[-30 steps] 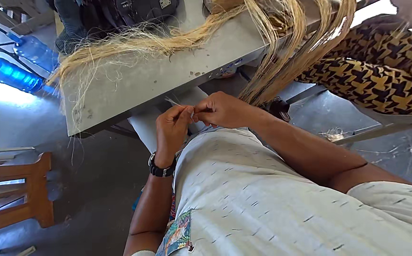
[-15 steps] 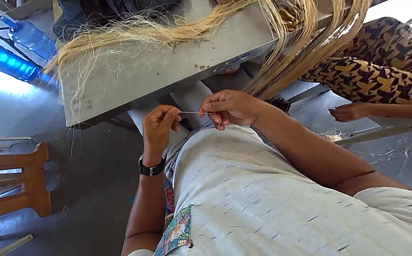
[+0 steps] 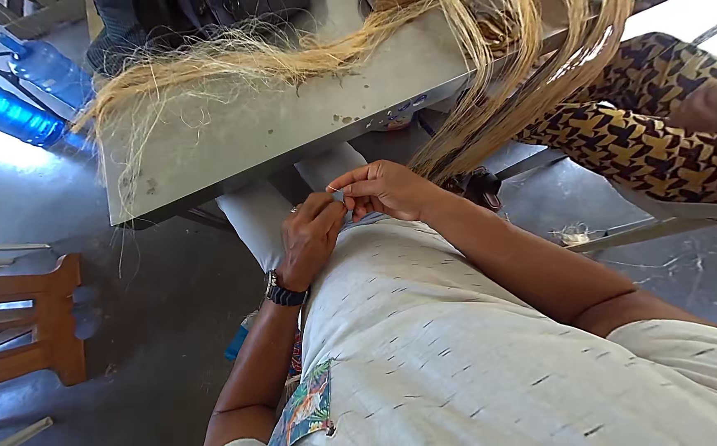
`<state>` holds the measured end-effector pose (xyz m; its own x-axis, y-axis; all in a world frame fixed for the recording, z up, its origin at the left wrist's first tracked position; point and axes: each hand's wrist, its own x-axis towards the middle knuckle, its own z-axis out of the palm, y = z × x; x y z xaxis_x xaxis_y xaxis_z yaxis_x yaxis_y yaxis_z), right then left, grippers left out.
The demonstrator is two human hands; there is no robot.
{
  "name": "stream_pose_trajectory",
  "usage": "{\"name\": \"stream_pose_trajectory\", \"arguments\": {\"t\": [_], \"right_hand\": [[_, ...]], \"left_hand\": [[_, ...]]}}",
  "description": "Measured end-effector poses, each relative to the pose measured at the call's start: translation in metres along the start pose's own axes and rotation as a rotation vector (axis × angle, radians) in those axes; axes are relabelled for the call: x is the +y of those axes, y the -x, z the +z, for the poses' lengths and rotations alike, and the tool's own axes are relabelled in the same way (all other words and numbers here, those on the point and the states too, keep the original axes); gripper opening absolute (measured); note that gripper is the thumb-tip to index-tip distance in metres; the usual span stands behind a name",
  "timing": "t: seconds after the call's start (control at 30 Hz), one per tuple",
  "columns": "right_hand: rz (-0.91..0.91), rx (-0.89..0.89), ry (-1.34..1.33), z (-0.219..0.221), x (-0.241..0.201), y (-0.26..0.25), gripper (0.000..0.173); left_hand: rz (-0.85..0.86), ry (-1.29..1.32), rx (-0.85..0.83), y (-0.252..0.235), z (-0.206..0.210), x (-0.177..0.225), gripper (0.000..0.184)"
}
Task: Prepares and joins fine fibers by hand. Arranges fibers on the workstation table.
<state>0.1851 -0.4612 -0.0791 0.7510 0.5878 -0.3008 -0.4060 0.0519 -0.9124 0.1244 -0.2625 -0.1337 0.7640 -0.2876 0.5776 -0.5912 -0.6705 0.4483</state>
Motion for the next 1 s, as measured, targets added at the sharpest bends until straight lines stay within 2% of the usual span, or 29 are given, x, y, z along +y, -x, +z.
{"name": "stream_pose_trajectory", "arguments": {"t": [0.1,0.3,0.4,0.6,0.67,0.77,0.83,1.0], "right_hand": [[0.062,-0.023,0.1,-0.008,0.003,-0.003,0.021],[0.196,-0.152,-0.047,-0.024,0.012,-0.006,0.02],[0.211,-0.212,0.028,-0.025,0.01,-0.005,0.019],[0.055,-0.305,0.388,-0.018,0.0,-0.006,0.021],[-0.004,-0.335,0.405,-0.016,0.0,-0.006,0.023],[-0.088,-0.354,0.386,-0.014,0.002,-0.008,0.013],[-0.141,-0.302,0.402,-0.01,0.006,-0.01,0.006],[-0.206,-0.13,0.408,0.0,0.018,-0.012,0.006]], "left_hand": [[0.017,0.029,-0.099,-0.002,-0.004,-0.003,0.018],[0.041,0.146,-0.203,-0.001,-0.007,0.001,0.022],[-0.005,0.272,-0.223,-0.006,-0.013,0.003,0.018],[-0.214,0.579,-0.2,-0.01,-0.02,0.002,0.017],[-0.318,0.721,-0.17,-0.011,-0.021,0.003,0.017],[-0.434,0.83,-0.115,-0.01,-0.022,0.003,0.018],[-0.503,0.873,-0.081,-0.009,-0.019,0.003,0.019],[-0.667,0.946,0.019,-0.008,-0.011,0.007,0.018]]}}
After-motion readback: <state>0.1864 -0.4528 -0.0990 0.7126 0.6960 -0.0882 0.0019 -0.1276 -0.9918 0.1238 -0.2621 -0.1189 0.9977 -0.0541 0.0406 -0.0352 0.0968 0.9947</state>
